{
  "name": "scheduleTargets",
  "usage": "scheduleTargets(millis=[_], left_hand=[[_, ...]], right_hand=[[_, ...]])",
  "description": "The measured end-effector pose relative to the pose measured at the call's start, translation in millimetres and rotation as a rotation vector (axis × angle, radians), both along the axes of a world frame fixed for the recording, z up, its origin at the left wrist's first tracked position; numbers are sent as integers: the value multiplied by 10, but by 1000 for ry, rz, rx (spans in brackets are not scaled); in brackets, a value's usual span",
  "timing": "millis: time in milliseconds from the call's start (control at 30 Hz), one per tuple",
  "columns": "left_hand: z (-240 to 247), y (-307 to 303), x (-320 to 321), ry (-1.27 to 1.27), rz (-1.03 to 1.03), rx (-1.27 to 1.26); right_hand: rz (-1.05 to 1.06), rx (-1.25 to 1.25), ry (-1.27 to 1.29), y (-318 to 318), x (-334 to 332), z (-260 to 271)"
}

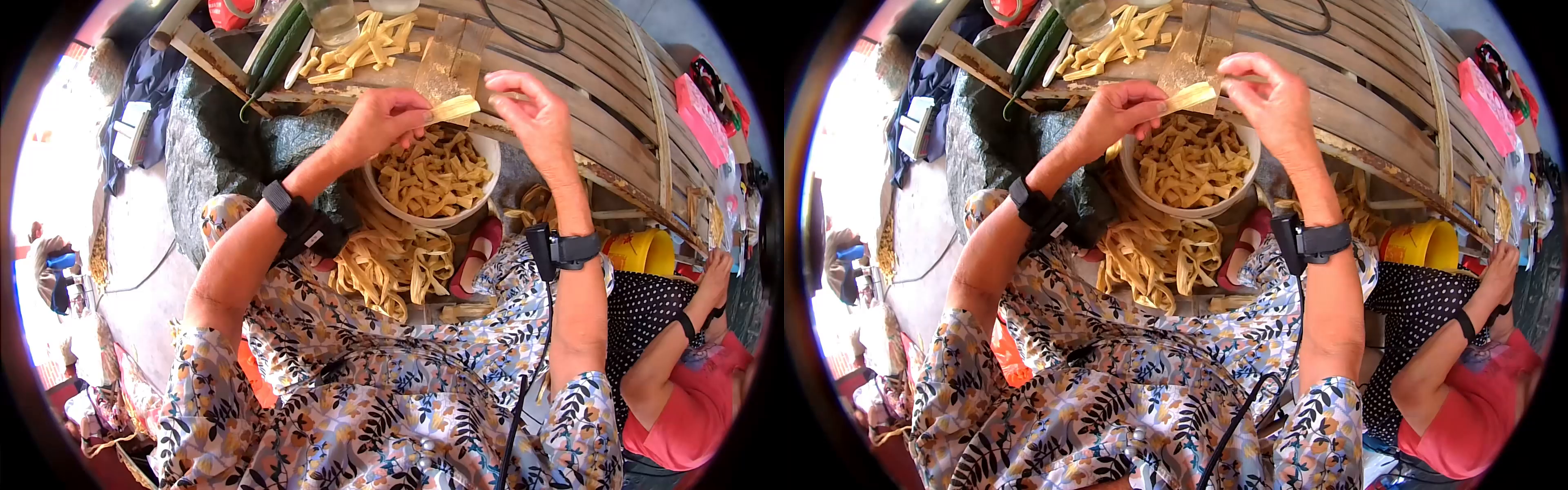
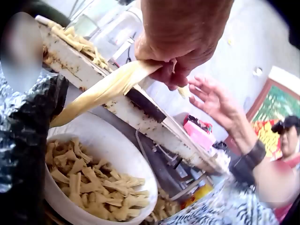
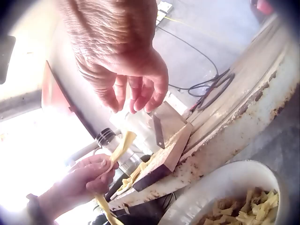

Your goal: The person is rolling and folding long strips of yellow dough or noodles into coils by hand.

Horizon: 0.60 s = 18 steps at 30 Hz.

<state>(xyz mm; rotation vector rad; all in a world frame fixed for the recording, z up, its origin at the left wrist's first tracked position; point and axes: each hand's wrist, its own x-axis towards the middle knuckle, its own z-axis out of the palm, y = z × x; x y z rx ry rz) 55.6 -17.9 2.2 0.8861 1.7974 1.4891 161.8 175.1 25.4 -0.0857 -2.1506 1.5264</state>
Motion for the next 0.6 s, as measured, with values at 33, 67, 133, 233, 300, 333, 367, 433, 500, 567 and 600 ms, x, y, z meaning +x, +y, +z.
scheduleTargets(millis=[33,67,133,233,300,333,367,433,500,567,600], left_hand=[[-1,27,28,160,34,-2],[-13,66,94,454,63,10],[-59,148,192,830,34,162],[-7,111,304,999,-90,67],[52,109,316,1058,-157,43],[80,102,308,1068,-178,48],[92,94,301,1079,-199,53],[119,113,277,878,-145,186],[181,44,192,481,-150,-5],[266,34,79,370,-154,8],[318,34,27,360,-167,7]], right_hand=[[7,17,0,4,-25,-10],[10,33,-3,2,-42,-31],[27,67,-97,-57,-36,-88],[77,138,-308,-125,3,-247],[95,-16,-540,-147,55,-221],[105,-94,-654,-155,69,-213],[128,-98,-658,-155,79,-231],[171,-110,-670,-156,112,-275],[257,-155,-688,-185,158,-192],[432,-272,-682,-238,205,-62],[564,-370,-667,-291,229,-2]])
